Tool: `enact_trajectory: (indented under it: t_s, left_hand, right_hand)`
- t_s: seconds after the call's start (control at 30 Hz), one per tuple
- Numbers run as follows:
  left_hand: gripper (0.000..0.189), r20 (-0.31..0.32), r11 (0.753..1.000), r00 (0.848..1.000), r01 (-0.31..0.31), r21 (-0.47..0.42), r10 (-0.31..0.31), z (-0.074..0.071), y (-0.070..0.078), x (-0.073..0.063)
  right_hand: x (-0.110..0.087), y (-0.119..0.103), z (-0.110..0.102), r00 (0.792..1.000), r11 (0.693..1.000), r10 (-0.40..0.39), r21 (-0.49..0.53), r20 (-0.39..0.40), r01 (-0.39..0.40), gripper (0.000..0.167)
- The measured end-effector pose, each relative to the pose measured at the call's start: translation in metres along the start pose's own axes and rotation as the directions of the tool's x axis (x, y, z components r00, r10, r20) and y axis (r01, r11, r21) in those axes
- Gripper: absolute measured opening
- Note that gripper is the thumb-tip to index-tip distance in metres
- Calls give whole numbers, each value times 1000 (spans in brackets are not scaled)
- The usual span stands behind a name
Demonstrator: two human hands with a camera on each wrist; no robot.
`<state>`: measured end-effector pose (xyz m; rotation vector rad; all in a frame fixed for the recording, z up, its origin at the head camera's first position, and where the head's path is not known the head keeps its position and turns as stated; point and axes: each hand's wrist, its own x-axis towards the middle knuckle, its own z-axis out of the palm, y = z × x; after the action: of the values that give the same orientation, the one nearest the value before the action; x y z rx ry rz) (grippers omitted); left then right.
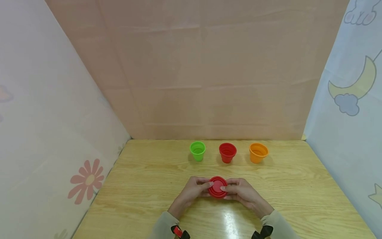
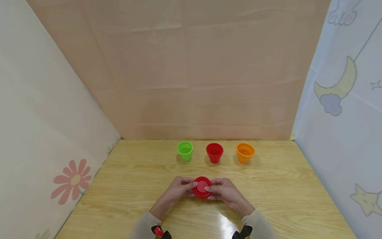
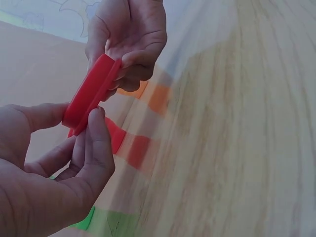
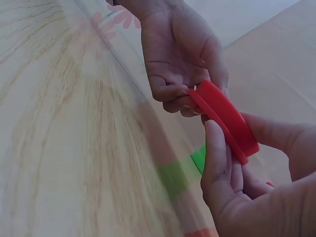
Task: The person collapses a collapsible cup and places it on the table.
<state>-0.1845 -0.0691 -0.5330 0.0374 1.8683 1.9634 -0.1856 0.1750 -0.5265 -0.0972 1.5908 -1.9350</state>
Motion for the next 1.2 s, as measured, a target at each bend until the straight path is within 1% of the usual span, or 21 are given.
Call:
enact_trajectory:
  t_s: [0.1, 0.17, 0.27, 0.37, 0.47, 0.6, 0.67, 0.73, 0.83, 0.9, 1.07, 1.2]
  left_hand:
    - [30, 1, 1000, 1000, -4, 3, 4, -1, 0, 0]
    - [29, 1, 1000, 1000, -4, 1, 4, -2, 0, 0]
    - [29, 2, 1000, 1000, 10, -8, -10, -4, -2, 2]
    - [28, 1, 998, 999, 49, -46, -49, -8, -3, 3]
    - [29, 7, 991, 996, 88, -99, -88, -10, -2, 4]
    - [25, 17, 980, 992, 123, -158, -122, -11, -1, 2]
    - [22, 36, 974, 991, 137, -178, -133, -11, 0, 1]
    - [20, 69, 969, 988, 151, -195, -140, -10, 1, 0]
    - [18, 113, 964, 983, 165, -208, -144, -10, 1, -1]
    - [18, 126, 964, 982, 167, -208, -143, -10, 1, -2]
    - [25, 135, 971, 982, 153, -184, -129, -11, 0, -3]
    - [38, 155, 986, 983, 115, -124, -95, -13, 0, -5]
  right_hand:
    - [1, 0, 0, 1000, 1000, 7, 2, 18, -7, 20]
    - [1, -1, -1, 1000, 1000, -2, -14, 31, 2, 24]
    - [0, -1, -2, 999, 997, -27, -73, 35, 30, 44]
    - [-1, -3, -4, 997, 985, -69, -158, 33, 74, 65]
    - [-2, -5, -3, 992, 971, -119, -204, 46, 126, 75]
    - [1, -6, -2, 978, 953, -186, -224, 99, 204, 73]
    - [2, -5, -2, 971, 940, -208, -249, 120, 233, 69]
    - [2, -5, -2, 966, 928, -221, -277, 136, 251, 66]
    - [2, -4, -2, 966, 922, -220, -296, 135, 251, 63]
    - [2, -4, -2, 970, 924, -213, -300, 115, 238, 63]
    - [3, -3, 1, 985, 955, -171, -241, 34, 174, 62]
    - [1, -3, 1, 992, 977, -126, -177, -19, 121, 57]
